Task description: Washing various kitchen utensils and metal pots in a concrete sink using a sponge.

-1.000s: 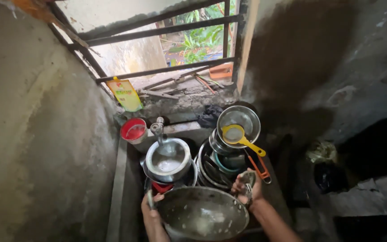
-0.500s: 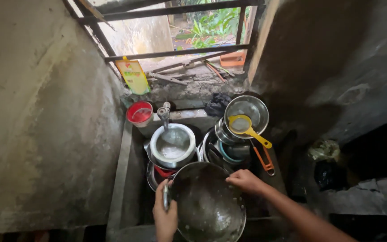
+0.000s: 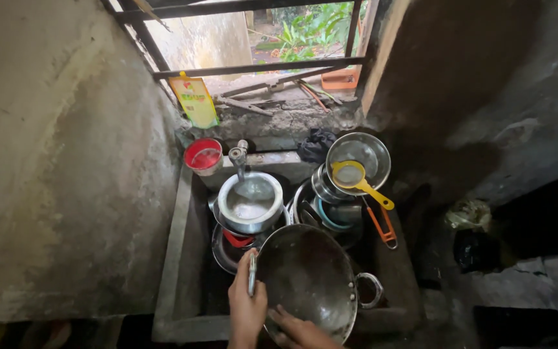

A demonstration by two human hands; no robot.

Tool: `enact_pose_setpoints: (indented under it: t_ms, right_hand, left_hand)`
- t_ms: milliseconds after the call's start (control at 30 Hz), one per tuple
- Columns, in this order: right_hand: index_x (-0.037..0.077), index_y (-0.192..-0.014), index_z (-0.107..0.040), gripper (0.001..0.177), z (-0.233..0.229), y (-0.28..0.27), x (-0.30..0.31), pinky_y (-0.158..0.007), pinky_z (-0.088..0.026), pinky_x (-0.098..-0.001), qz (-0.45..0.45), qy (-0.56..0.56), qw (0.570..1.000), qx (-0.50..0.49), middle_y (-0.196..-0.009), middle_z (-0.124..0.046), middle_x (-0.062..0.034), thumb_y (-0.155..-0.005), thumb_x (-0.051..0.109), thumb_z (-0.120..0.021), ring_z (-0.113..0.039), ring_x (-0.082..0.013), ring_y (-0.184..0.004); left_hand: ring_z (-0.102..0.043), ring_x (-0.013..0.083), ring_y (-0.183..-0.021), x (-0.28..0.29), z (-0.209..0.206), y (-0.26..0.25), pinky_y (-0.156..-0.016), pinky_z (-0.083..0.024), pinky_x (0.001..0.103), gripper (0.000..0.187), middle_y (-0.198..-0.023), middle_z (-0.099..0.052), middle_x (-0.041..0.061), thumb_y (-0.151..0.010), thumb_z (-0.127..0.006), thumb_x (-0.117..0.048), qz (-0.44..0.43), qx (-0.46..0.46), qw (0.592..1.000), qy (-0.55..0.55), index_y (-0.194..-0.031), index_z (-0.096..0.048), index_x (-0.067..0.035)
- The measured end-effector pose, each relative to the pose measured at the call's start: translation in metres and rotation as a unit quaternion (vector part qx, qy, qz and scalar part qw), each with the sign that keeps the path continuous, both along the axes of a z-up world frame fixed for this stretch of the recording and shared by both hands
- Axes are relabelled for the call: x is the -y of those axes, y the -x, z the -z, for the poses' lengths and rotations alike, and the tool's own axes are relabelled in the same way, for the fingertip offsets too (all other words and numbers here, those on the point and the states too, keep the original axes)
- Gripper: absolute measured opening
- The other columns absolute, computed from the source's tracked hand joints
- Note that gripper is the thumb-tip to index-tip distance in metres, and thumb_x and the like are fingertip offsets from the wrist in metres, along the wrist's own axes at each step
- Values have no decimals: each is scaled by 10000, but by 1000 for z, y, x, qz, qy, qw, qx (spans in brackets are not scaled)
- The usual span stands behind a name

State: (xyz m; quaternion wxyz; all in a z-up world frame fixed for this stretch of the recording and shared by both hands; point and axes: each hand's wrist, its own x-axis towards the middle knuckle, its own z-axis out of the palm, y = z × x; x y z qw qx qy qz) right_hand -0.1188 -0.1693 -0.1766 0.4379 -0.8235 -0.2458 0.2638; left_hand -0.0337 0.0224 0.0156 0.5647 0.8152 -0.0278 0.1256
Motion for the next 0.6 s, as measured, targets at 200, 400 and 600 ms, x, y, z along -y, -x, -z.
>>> enact_pose_setpoints:
  t_ms: [200,400,600]
  right_hand:
    - [159,-1386,-630,406,-42,-43,81,-1207,-330,-373,33,-6,982,-184,-1574,-492,-81,-983,206,-646,-415,-223,-1482]
    - [138,-1141,-747,260,-169,-61,47,-970,-535,-379,78,132,986,-72,-1314,-691,-166,-892,189,-690,-655,-302,-1187]
    - [195,-1242,-766,427,-113,-38,-5,-899,-539,-439,80,33,994,70,-1281,-566,-269,-816,210,-794,-646,-416,-1083]
  left_hand:
    - [-651,310,-1289,-14,4,-7,-1015,-486,336,695,-1345,-671,211,-741,-515,128,24,-34,999,-10,-1422,-498,-7]
    - [-636,336,-1293,-15,-2,-5,-1038,-481,332,672,-1329,-670,233,-759,-530,128,61,21,997,-31,-1420,-493,17]
    - [-730,308,-1202,-19,5,-2,-968,-526,330,696,-1272,-722,191,-746,-534,128,36,-39,999,0,-1415,-524,-64]
